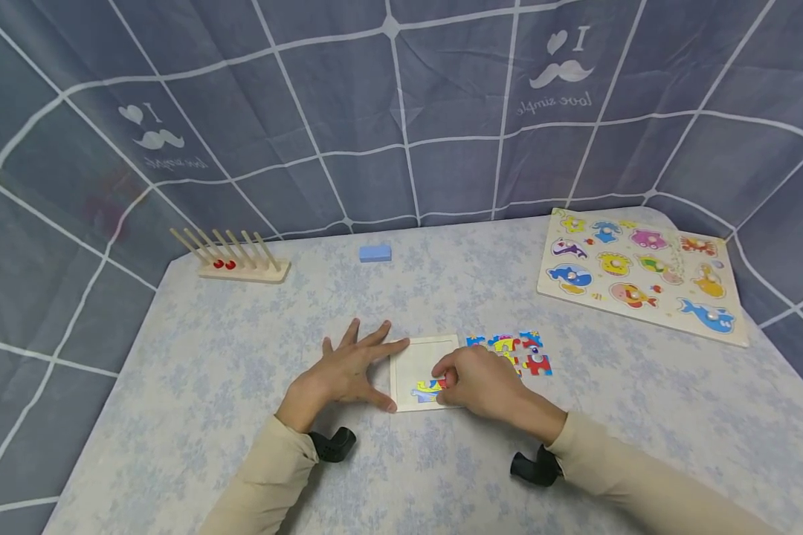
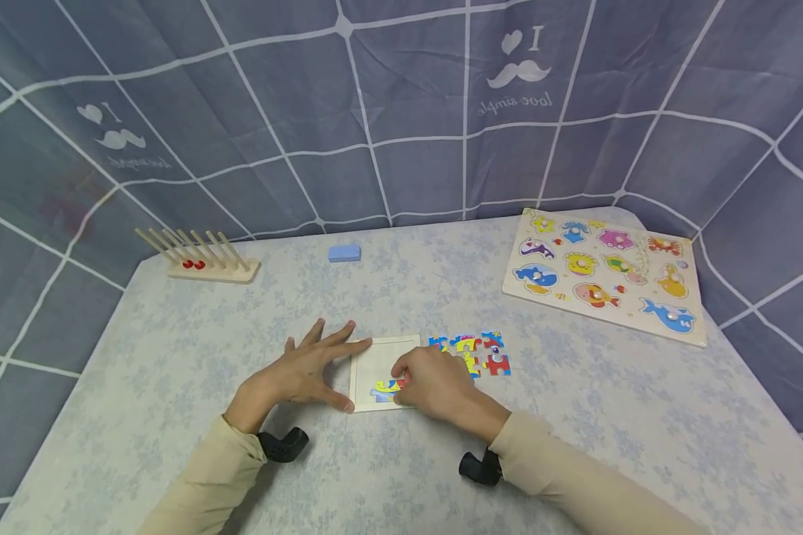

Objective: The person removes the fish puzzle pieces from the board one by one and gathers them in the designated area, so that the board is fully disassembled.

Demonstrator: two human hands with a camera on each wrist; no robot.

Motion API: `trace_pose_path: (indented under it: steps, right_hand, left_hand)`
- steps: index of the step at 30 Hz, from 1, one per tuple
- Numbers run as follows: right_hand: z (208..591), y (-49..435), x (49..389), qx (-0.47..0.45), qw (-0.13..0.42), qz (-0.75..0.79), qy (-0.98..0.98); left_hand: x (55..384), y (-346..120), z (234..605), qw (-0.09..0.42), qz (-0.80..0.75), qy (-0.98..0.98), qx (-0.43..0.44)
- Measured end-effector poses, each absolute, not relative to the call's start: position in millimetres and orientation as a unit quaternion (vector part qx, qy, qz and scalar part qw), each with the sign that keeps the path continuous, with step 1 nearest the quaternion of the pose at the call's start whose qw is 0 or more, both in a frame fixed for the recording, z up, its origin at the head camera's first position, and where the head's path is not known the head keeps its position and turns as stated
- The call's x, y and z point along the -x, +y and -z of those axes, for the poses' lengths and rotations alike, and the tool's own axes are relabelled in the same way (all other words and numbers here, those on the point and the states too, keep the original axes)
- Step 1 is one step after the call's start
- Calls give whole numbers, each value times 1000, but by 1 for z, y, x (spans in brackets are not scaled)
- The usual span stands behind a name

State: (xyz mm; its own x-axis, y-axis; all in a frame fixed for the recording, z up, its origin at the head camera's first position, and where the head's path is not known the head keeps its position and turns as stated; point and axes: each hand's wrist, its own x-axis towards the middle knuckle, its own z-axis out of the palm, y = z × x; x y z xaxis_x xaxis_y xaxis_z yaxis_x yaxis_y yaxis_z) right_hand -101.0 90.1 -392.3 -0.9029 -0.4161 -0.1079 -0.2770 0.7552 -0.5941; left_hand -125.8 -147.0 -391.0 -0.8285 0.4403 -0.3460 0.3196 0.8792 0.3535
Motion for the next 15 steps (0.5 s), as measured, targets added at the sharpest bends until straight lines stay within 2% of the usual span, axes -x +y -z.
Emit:
trace_pose_path:
  steps: [15]
  right_hand:
    - [390,83,101,170,119,278,938]
  left_hand:
    - [126,-148,389,215,-152,943,-201]
